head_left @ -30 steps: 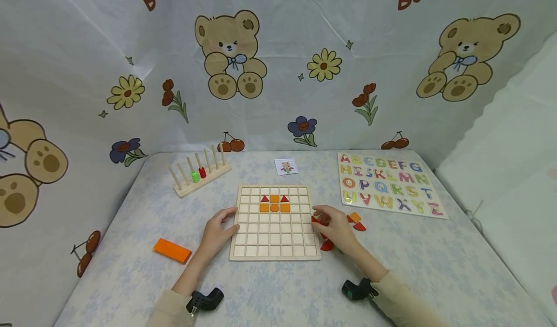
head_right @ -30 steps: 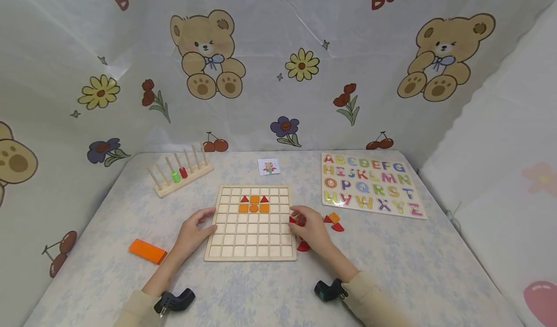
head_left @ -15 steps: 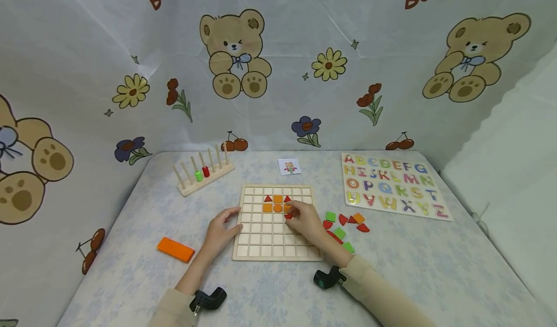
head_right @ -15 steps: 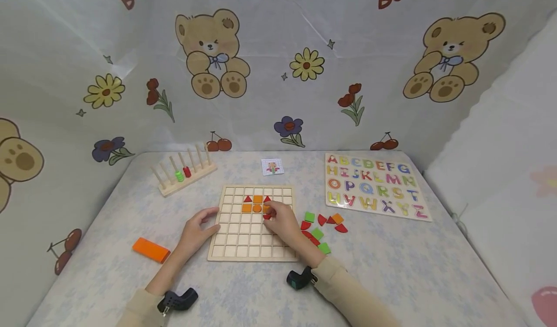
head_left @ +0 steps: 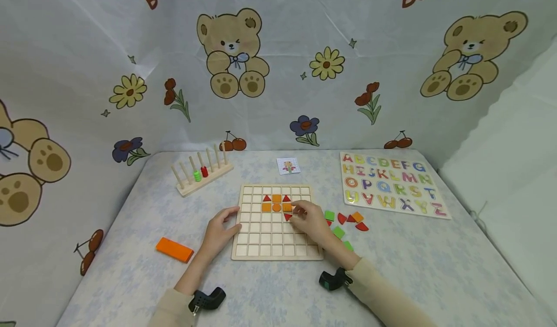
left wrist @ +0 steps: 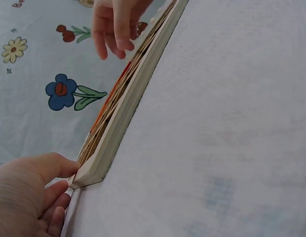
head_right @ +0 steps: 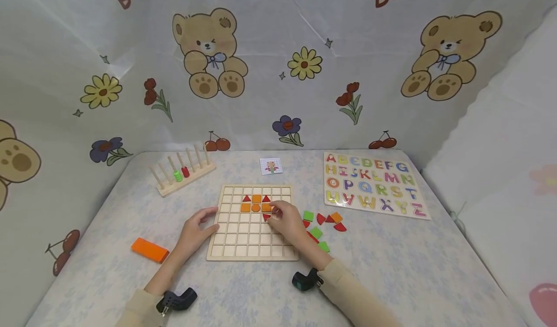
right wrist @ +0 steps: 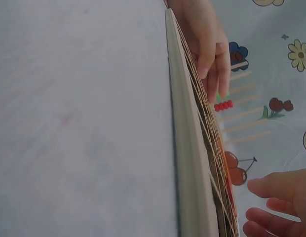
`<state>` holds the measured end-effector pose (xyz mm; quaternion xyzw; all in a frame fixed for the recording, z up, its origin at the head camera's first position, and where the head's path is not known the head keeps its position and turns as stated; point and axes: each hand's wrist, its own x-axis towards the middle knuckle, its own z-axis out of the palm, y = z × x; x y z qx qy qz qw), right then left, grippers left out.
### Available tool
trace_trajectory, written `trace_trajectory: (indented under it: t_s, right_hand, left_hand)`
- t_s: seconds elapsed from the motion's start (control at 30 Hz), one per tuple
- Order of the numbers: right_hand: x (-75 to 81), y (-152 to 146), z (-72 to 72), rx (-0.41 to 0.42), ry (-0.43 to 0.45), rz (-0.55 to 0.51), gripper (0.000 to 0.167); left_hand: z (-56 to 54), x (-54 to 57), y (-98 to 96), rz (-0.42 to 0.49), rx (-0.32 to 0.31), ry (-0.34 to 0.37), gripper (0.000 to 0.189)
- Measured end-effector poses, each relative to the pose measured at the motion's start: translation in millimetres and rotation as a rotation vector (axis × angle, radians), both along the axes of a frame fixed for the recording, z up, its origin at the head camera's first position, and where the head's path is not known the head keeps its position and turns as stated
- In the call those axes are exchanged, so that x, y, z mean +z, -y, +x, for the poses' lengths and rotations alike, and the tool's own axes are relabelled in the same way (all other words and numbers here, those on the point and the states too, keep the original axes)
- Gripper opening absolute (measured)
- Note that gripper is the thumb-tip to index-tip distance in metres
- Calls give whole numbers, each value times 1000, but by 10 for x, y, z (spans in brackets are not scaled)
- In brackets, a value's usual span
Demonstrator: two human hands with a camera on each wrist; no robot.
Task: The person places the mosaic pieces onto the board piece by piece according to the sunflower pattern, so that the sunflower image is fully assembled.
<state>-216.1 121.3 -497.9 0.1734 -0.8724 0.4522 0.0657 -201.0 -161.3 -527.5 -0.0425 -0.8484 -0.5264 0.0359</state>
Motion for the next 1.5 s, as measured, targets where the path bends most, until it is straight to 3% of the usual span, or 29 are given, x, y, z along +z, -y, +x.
trace_trajectory:
  t_s: [0.17,0.4,0.57,0.8,0.9,1.03,1.33,1.5]
  right_hand:
    - [21,-442,54,-91,-11,66,34]
    - [9,-1141,92,-216,39,223,42]
    - [-42,-1378,105,-186,32,268,47]
    - [-49,-1415,64,-173,46,223,42]
    - [-16,-1343,48,-184,38,185,41]
    - [48,-1036,6,-181,10,121,41]
    - [94,44,-72,13,23,4,40]
    - [39,426,-90,66,32,-9,38]
  left_hand:
    - [-1,-2,-4,-7,-4,3,48]
    - [6,5,2,-20,7,-8,48]
    - [12,16,-2,-8,-1,3,48]
    - [10,16,0,2,-4,9,48]
    - [10,18,-3,6,-7,16,48]
    - [12,25,-1,4,-5,18,48]
    - [19,43,1,10,-9,16,49]
    - [20,47,-8,3,-4,18,48]
